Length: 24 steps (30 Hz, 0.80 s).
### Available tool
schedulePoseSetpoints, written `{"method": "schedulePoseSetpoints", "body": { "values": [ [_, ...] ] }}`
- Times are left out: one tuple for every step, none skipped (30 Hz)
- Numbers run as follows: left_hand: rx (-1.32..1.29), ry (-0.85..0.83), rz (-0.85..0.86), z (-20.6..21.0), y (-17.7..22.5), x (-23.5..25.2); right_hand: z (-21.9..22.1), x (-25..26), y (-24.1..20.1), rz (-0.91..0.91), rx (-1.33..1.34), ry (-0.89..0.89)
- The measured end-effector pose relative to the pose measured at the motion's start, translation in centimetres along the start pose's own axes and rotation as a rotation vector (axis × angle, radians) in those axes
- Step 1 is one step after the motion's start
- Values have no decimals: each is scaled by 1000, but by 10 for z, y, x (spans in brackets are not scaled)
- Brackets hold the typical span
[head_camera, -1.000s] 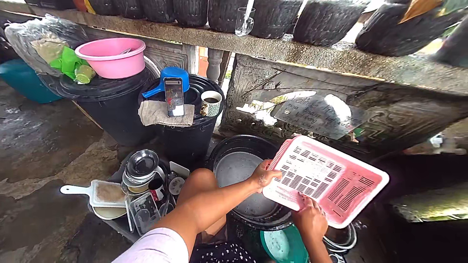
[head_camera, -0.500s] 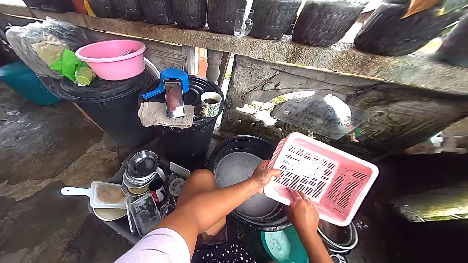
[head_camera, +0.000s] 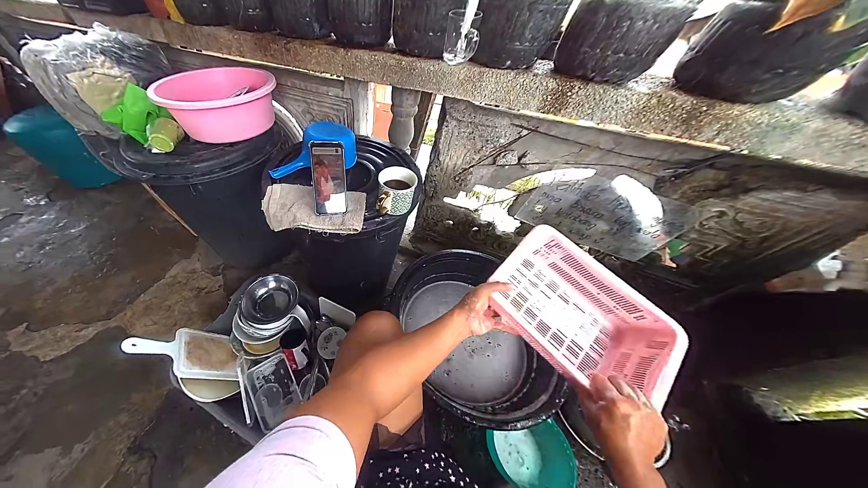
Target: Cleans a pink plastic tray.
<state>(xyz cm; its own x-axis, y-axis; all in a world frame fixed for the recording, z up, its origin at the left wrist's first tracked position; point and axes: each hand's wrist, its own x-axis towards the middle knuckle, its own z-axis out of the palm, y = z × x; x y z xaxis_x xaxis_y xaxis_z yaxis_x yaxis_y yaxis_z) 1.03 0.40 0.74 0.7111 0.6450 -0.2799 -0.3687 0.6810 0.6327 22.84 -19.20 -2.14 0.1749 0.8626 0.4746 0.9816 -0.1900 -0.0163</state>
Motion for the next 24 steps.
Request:
{"method": "schedulePoseSetpoints", "body": {
  "values": [
    [-10,7,-17,4,-13,4,-6,7,-19,49,-19,1],
    [28,18,-47,12,-29,5,-12,13,-44,128,-22,-35],
    [81,34,-78,23,-46,3,-16,17,-71,219,3,-89],
    [134,48,-91,30,-61,1,-16,18,-97,295,57,-129],
    [171,56,-70,34,-72,1,-12,16,-120,356,128,-169],
    [188,62,-35,33,-77,3,-5,12,-136,377,185,-199],
    [220,52,-33,30,-73,5,4,5,-145,329,205,-203],
    [262,36,-42,27,-65,5,14,-3,-143,226,205,-202],
    [310,13,-36,24,-55,3,22,-11,-132,110,193,-232],
    [357,-29,-10,20,-48,3,29,-16,-113,7,169,-269],
    [391,-68,9,17,-42,3,32,-20,-91,-42,138,-301],
    [413,-89,30,17,-37,3,32,-21,-67,-40,90,-317],
    [424,-97,58,17,-32,2,31,-22,-44,-19,41,-302],
    [424,-101,81,17,-28,0,30,-24,-27,7,12,-281],
    [415,-104,99,16,-26,-1,29,-25,-18,23,-3,-258],
    [392,-100,118,17,-26,0,26,-22,-22,65,-7,-264],
    [366,-87,136,18,-28,1,23,-16,-38,137,9,-295],
    [346,-68,139,19,-33,2,20,-12,-63,203,57,-322],
    [333,-51,130,20,-41,2,18,-10,-90,232,115,-324],
    [336,-38,117,21,-46,1,16,-7,-116,220,168,-319],
    [360,-28,102,22,-48,0,16,-6,-136,176,190,-308],
    [399,-25,89,21,-44,-2,19,-5,-143,113,194,-306],
    [438,-31,83,18,-36,-5,24,-5,-136,30,205,-298],
    [469,-39,83,13,-28,-9,30,-9,-118,-54,207,-283]
  ]
}}
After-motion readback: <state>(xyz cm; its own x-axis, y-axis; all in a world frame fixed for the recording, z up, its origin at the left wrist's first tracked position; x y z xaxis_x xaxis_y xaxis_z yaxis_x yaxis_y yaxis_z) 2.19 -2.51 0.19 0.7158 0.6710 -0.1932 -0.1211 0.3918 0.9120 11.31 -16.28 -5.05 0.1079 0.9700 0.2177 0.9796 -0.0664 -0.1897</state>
